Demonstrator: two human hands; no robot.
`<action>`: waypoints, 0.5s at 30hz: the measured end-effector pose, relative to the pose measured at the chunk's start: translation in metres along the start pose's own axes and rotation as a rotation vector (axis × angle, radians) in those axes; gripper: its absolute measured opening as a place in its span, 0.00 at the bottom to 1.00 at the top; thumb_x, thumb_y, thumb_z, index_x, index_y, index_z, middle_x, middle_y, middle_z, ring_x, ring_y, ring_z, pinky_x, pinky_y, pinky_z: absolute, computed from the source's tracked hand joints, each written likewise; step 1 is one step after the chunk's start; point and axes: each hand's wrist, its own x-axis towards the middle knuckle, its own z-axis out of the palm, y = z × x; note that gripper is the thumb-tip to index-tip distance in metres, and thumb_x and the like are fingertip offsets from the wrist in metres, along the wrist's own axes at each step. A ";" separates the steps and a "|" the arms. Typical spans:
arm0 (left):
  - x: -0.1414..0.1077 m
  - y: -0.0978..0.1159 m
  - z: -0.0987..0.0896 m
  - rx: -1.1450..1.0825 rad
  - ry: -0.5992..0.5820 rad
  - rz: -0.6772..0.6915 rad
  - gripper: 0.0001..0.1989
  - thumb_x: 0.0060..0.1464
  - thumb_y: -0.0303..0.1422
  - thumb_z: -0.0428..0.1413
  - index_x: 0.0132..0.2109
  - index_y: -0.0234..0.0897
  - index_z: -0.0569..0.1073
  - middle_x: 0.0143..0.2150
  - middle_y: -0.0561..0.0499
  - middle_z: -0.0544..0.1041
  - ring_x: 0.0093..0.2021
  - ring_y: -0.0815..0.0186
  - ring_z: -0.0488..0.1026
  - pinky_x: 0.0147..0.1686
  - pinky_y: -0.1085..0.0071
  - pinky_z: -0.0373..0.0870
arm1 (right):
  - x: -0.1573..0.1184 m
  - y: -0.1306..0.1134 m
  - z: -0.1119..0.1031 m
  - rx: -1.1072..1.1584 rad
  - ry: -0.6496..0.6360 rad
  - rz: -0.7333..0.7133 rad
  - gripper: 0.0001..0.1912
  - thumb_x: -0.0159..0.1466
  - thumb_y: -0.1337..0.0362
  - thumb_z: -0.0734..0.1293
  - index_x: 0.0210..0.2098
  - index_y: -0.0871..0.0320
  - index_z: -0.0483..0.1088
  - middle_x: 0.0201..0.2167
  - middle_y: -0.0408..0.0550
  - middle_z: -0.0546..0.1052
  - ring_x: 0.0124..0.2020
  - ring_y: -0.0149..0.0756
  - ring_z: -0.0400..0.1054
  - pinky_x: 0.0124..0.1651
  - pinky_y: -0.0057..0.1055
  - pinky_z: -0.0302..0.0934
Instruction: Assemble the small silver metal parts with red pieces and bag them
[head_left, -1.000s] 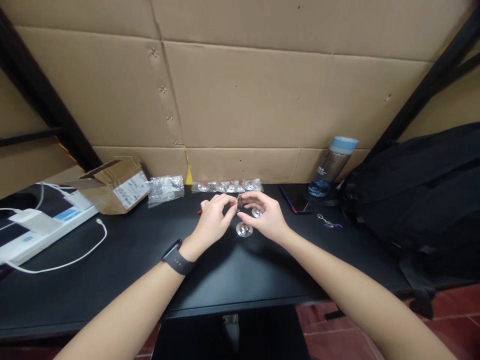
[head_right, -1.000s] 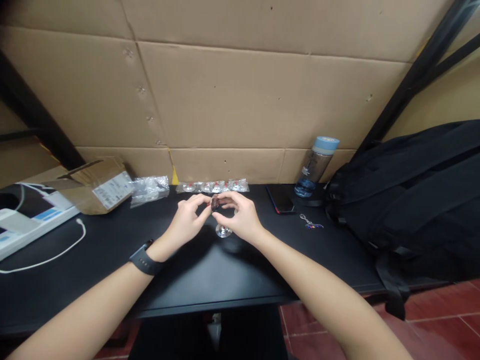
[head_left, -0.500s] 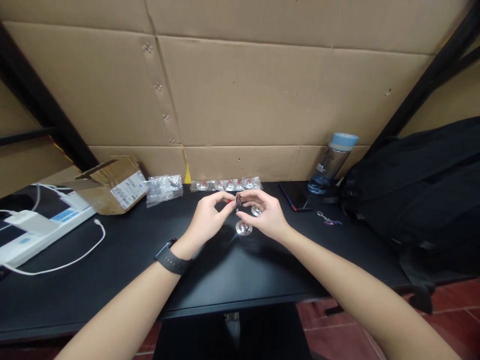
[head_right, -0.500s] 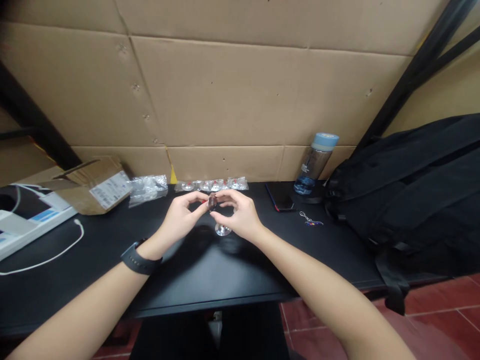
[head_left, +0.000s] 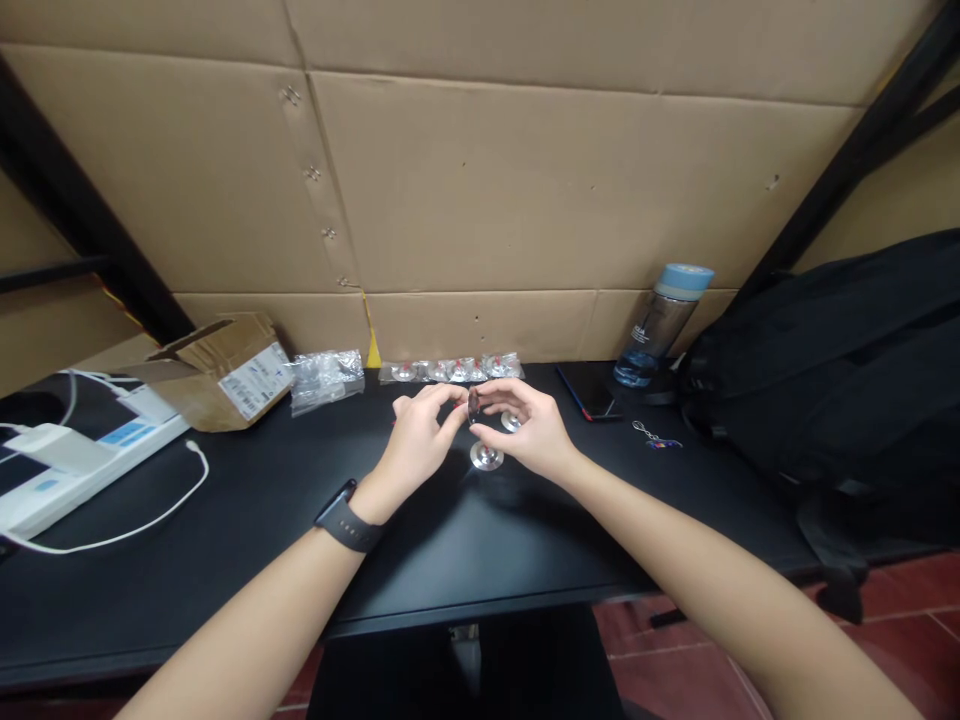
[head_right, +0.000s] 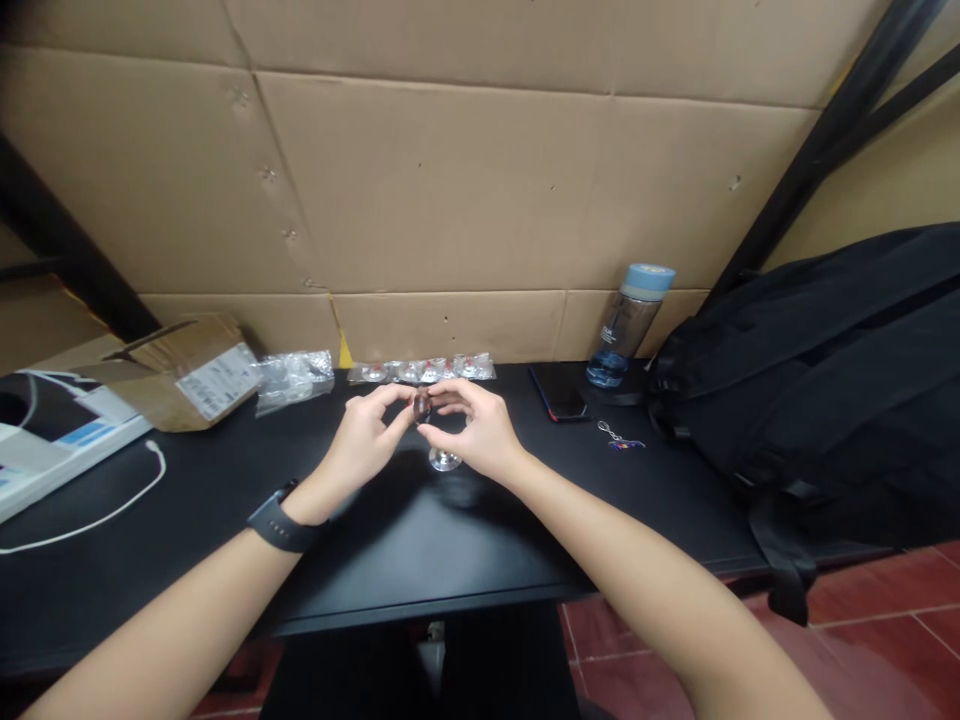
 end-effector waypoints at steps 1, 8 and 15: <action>0.000 0.001 0.001 0.023 -0.006 0.005 0.06 0.63 0.33 0.54 0.43 0.42 0.76 0.45 0.50 0.81 0.47 0.60 0.76 0.46 0.65 0.67 | 0.000 0.000 0.000 -0.006 0.003 0.001 0.23 0.55 0.63 0.76 0.49 0.55 0.72 0.47 0.51 0.80 0.47 0.43 0.77 0.50 0.40 0.75; -0.002 0.002 0.006 0.113 -0.005 0.006 0.05 0.62 0.30 0.53 0.42 0.42 0.74 0.44 0.50 0.80 0.48 0.59 0.74 0.45 0.64 0.60 | -0.002 0.006 0.003 -0.012 0.021 0.040 0.23 0.54 0.59 0.77 0.47 0.55 0.73 0.44 0.51 0.80 0.45 0.43 0.78 0.47 0.38 0.76; -0.001 0.005 0.002 0.183 0.025 0.040 0.05 0.63 0.34 0.54 0.39 0.43 0.74 0.42 0.52 0.80 0.47 0.59 0.73 0.44 0.63 0.54 | 0.001 0.004 -0.002 -0.032 -0.052 0.069 0.15 0.63 0.52 0.71 0.42 0.55 0.74 0.42 0.49 0.80 0.41 0.40 0.77 0.47 0.37 0.74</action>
